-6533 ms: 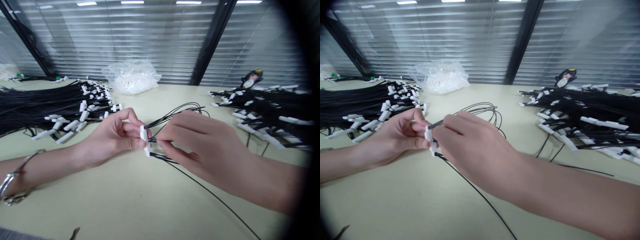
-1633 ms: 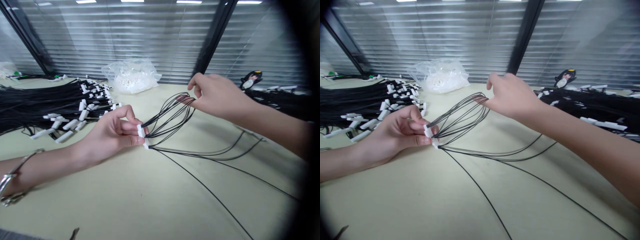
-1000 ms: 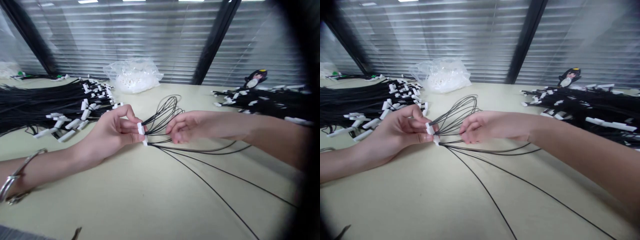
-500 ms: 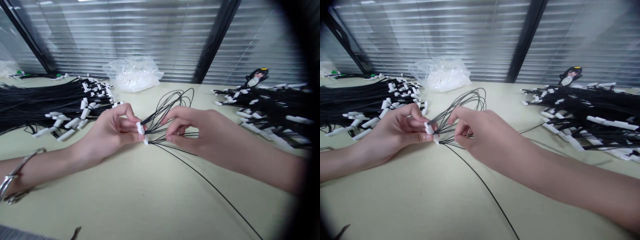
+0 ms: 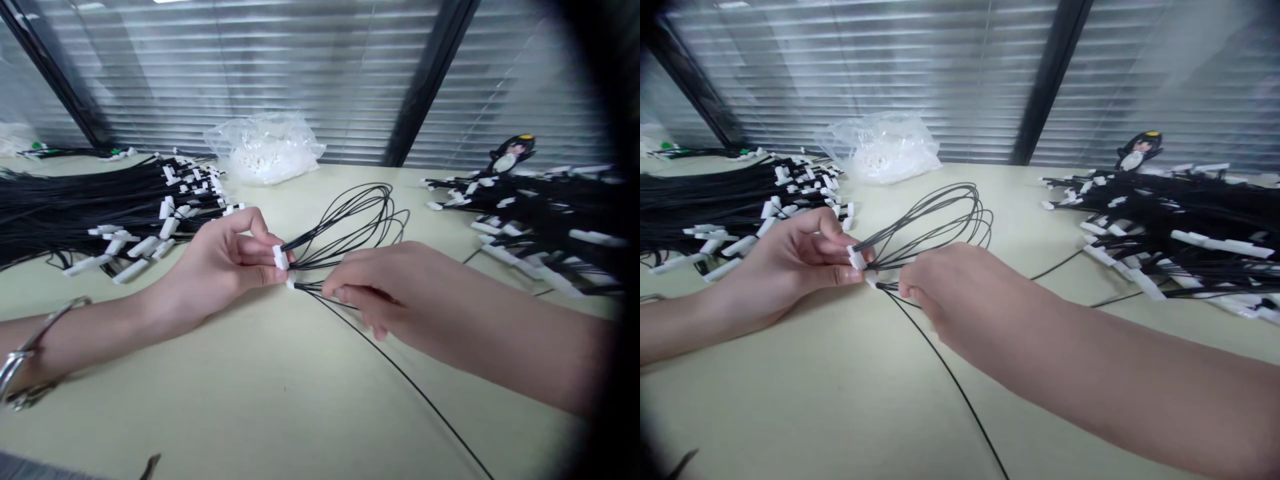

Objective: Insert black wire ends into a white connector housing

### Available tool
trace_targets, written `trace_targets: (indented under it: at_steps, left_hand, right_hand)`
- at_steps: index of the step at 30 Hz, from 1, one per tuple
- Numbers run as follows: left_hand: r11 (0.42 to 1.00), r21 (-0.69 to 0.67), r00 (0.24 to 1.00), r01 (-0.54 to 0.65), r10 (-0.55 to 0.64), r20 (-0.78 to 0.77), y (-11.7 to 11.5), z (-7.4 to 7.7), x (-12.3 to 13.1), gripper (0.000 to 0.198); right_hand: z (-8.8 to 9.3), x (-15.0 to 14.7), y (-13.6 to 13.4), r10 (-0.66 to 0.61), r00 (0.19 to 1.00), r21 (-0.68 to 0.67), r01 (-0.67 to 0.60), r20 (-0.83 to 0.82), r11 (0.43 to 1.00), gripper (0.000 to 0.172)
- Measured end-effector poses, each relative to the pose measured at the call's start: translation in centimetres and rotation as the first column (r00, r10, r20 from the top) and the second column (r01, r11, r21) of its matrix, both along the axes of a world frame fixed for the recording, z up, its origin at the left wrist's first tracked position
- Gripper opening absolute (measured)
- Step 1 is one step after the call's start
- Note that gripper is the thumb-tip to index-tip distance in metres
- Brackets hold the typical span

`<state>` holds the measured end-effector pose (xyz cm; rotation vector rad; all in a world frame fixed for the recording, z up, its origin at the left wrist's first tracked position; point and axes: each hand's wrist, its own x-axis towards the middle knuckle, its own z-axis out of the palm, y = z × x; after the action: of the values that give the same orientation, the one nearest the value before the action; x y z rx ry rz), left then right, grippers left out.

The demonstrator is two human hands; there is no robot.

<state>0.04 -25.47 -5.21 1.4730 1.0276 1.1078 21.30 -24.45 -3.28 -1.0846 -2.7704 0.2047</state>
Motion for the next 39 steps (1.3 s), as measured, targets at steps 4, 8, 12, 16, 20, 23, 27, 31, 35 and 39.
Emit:
trace_targets:
  at_steps: [4, 8, 12, 16, 20, 23, 27, 31, 35, 39]
  left_hand:
    - [1.0, 0.004, 1.0, -0.012, 0.012, 0.012, 0.1, -0.1, -0.1, 0.026]
    - [1.0, 0.016, 1.0, -0.004, 0.004, -0.002, 0.1, -0.2, -0.1, 0.026]
    - [1.0, 0.011, 1.0, 0.015, -0.015, 0.012, -0.1, -0.1, -0.2, 0.025]
    - [0.999, 0.031, 1.0, 0.018, -0.018, 0.017, -0.2, -0.2, -0.2, 0.025]
    - [0.999, 0.05, 1.0, 0.018, -0.018, 0.009, -0.2, -0.1, -0.2, 0.024]
    - [0.998, 0.064, 1.0, -0.003, 0.003, -0.011, -0.2, 0.0, -0.1, 0.025]
    - [0.996, 0.086, 0.999, -0.013, 0.017, -0.043, -0.2, 0.0, 0.0, 0.025]
    - [0.993, 0.116, 0.999, 0.02, -0.016, -0.038, -0.1, -0.2, -0.2, 0.023]
    - [0.993, 0.117, 0.999, 0.023, -0.018, -0.047, 0.0, -0.2, -0.2, 0.023]
    - [0.993, 0.113, 0.999, 0.016, -0.01, -0.053, 0.2, -0.4, -0.2, 0.023]
  right_hand:
    - [-0.9, 0.3, 0.2, 0.13, 0.988, 0.171, -0.113, -0.088, 0.979, 0.019]
    - [-1.7, 0.5, 0.3, 0.158, 0.987, 0.265, -0.143, -0.037, 0.954, 0.013]
    - [-1.3, 0.2, 0.6, 0.124, 0.992, 0.208, -0.113, -0.038, 0.972, 0.024]
    - [-1.0, 0.0, 0.8, 0.073, 0.992, 0.076, -0.065, -0.103, 0.995, 0.03]
    - [-1.5, 0.0, 0.7, 0.038, 0.984, 0.055, -0.029, -0.177, 0.998, 0.02]
    - [-1.6, 0.0, 0.5, 0.03, 0.976, 0.056, -0.018, -0.216, 0.998, 0.011]
    - [-1.8, -0.1, 0.3, 0.079, 0.969, 0.134, -0.048, -0.236, 0.99, 0.011]
    - [-2.3, -0.1, 0.1, 0.124, 0.967, 0.199, -0.079, -0.223, 0.977, 0.014]
    - [-1.3, -0.2, -0.1, -0.038, 0.96, -0.085, 0.015, -0.277, 0.996, 0.015]
    - [1.2, 0.6, 0.6, -0.17, 0.862, -0.562, -0.151, -0.478, 0.813, 0.018]
